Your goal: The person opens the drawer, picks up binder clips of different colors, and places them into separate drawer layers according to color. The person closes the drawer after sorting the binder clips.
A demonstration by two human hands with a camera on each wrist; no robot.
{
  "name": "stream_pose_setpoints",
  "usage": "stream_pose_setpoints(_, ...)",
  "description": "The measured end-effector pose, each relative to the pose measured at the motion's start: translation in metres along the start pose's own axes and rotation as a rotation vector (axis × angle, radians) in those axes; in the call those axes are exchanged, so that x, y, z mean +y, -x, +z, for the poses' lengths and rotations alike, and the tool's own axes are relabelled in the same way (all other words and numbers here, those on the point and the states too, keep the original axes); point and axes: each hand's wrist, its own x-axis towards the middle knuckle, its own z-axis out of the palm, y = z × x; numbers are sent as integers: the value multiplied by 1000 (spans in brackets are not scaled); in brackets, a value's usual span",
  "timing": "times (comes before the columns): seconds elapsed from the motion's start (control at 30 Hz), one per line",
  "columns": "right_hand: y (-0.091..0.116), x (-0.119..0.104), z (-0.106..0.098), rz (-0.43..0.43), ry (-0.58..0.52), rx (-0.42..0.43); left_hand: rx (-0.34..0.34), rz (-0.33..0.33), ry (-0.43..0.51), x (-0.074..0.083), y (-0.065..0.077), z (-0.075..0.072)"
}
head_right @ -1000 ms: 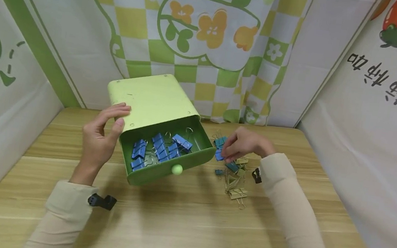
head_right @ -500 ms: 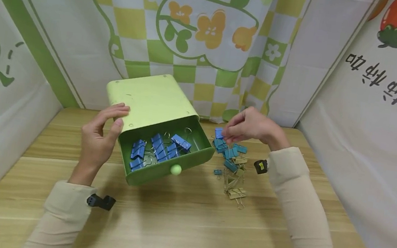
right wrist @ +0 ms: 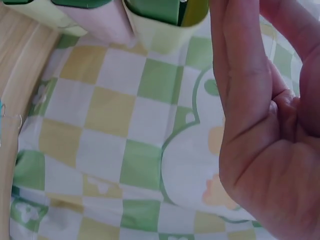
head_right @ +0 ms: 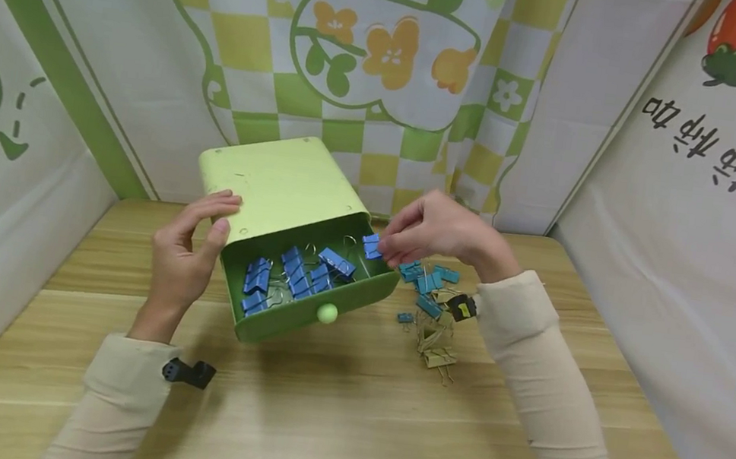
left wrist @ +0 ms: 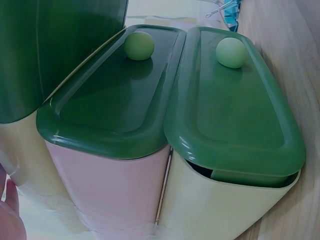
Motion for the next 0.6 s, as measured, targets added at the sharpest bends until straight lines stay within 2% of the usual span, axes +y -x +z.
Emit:
stream_pose_setpoints(0.3,-3,-2,7,-29,49,-43,0,9,-7,1,-1,0)
stream_pose_setpoints(0.6,-3,12,1,-27,12,2,6,32,-29,-2,-3,-1)
